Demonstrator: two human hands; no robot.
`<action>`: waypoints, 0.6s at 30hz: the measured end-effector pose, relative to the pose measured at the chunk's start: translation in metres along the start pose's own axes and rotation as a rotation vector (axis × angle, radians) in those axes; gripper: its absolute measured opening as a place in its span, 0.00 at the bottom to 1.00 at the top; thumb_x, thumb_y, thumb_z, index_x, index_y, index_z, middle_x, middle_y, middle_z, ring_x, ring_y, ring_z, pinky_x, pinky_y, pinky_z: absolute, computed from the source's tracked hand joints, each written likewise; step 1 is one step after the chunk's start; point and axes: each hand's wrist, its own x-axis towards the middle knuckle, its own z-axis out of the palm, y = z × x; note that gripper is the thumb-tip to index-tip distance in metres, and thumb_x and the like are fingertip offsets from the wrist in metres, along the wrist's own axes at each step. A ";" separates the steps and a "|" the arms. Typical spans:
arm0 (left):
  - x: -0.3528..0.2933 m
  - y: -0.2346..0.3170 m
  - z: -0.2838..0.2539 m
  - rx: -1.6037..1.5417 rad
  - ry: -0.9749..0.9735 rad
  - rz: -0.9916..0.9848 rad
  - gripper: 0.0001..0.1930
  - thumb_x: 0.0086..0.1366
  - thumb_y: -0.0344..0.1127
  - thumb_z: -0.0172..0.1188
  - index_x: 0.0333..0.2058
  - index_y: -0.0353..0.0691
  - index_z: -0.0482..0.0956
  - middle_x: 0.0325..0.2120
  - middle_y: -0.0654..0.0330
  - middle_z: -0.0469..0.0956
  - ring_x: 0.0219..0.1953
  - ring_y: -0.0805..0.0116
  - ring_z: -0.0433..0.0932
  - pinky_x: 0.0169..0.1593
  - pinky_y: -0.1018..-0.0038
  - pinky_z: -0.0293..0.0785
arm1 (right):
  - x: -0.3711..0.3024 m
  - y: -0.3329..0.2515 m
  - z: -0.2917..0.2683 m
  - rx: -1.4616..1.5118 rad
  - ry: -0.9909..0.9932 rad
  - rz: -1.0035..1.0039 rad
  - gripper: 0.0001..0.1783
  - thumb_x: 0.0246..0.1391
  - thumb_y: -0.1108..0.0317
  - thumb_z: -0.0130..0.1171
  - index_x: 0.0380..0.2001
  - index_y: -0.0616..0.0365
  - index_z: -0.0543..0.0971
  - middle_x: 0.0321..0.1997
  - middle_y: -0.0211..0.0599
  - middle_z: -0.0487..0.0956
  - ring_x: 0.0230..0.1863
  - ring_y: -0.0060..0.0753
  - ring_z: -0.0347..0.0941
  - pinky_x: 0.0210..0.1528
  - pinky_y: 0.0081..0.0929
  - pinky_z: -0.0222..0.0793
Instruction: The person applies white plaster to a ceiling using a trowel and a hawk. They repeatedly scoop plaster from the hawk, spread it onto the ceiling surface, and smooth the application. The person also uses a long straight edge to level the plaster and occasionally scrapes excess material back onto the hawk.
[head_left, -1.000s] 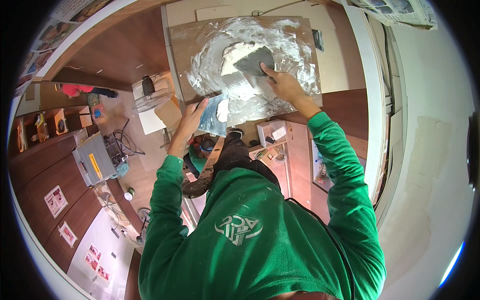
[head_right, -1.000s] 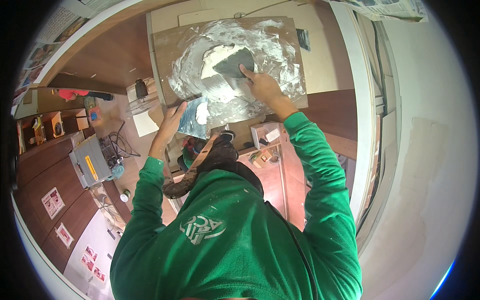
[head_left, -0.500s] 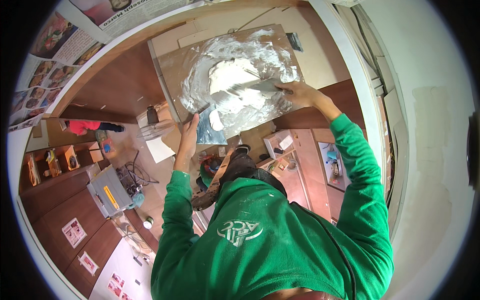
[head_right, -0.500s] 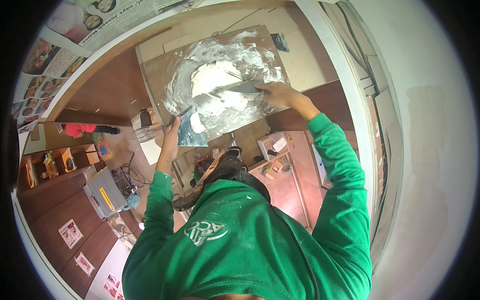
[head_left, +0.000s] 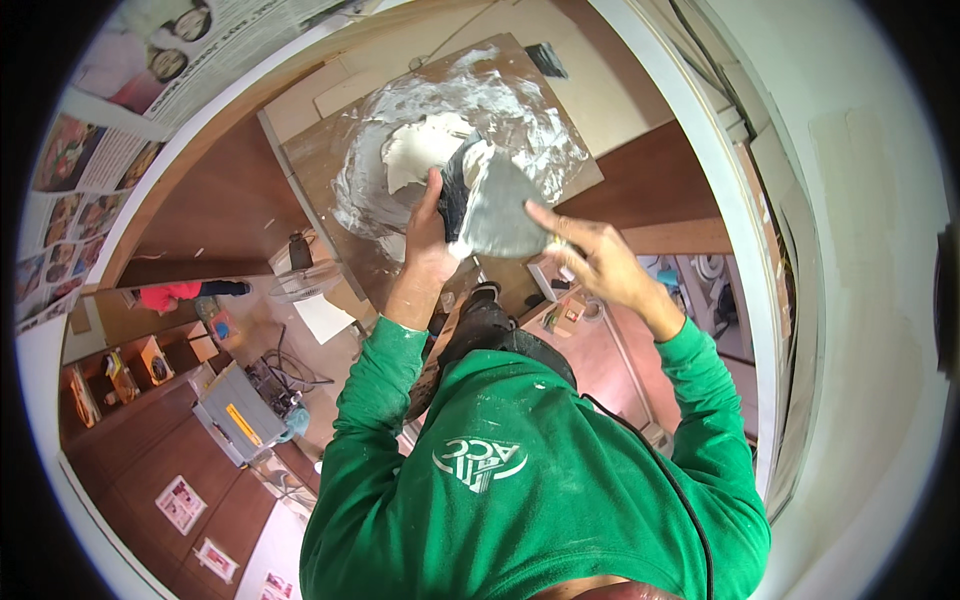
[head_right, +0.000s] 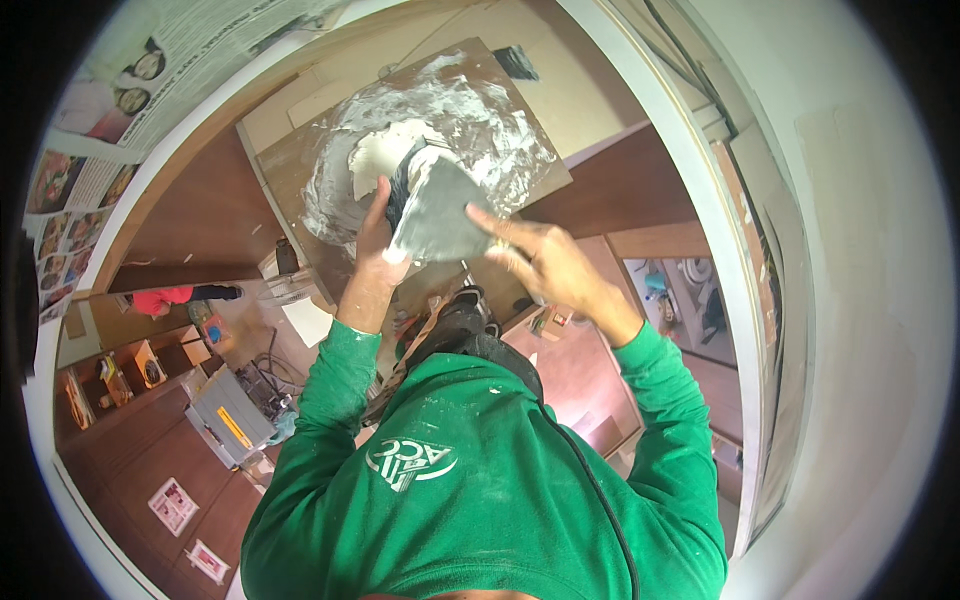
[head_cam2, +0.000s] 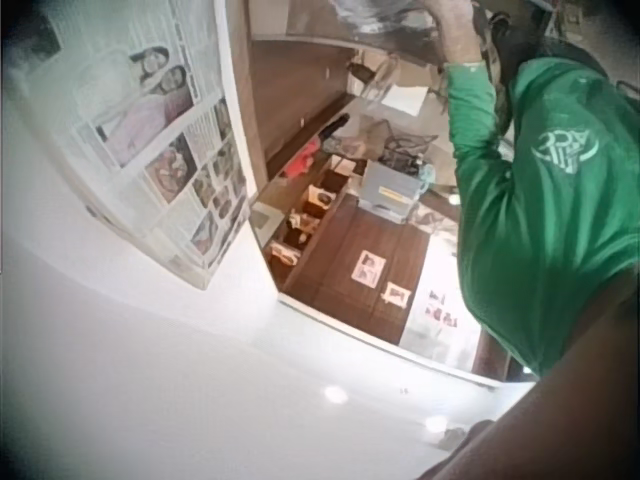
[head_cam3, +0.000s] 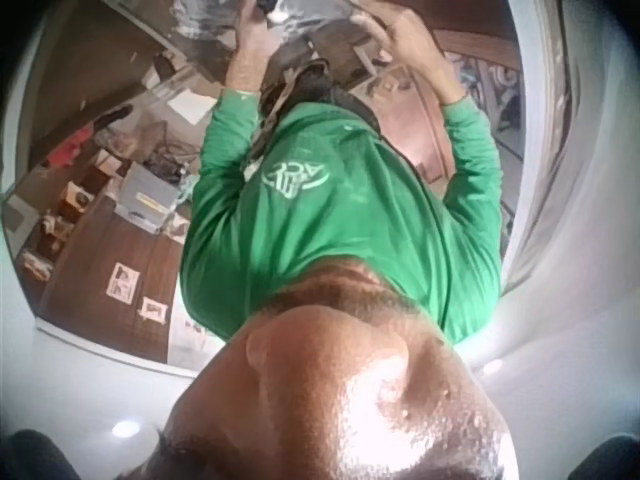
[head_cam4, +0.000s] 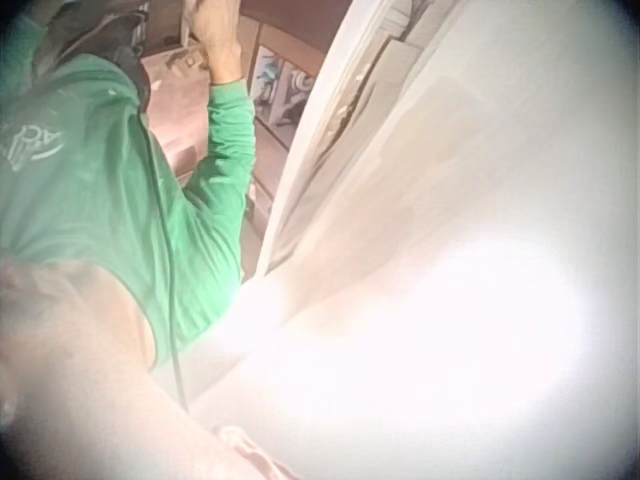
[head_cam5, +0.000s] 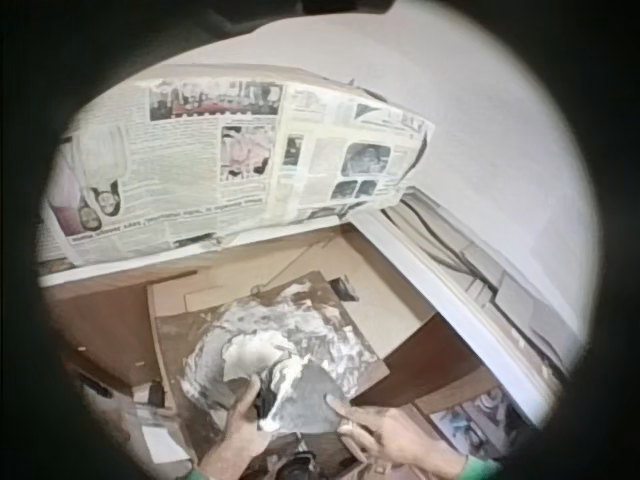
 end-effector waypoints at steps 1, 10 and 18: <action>-0.002 -0.004 0.004 0.036 0.036 0.023 0.25 0.68 0.53 0.56 0.50 0.36 0.75 0.44 0.61 0.80 0.44 0.68 0.79 0.50 0.68 0.75 | -0.004 0.010 0.001 -0.116 0.075 -0.006 0.30 0.60 0.61 0.58 0.65 0.40 0.67 0.49 0.53 0.78 0.44 0.58 0.76 0.48 0.41 0.74; -0.013 0.008 0.033 0.234 0.178 0.442 0.25 0.70 0.49 0.54 0.54 0.32 0.70 0.43 0.56 0.77 0.42 0.65 0.77 0.48 0.69 0.74 | -0.072 0.036 -0.027 0.837 0.092 0.659 0.24 0.69 0.58 0.43 0.59 0.64 0.63 0.29 0.46 0.77 0.27 0.39 0.80 0.24 0.30 0.77; -0.015 -0.028 0.030 1.891 0.207 1.920 0.22 0.76 0.36 0.37 0.55 0.16 0.61 0.42 0.41 0.71 0.37 0.56 0.74 0.42 0.69 0.75 | -0.120 -0.010 -0.011 1.870 -0.059 0.498 0.23 0.67 0.58 0.43 0.46 0.75 0.69 0.40 0.58 0.75 0.20 0.40 0.77 0.10 0.26 0.75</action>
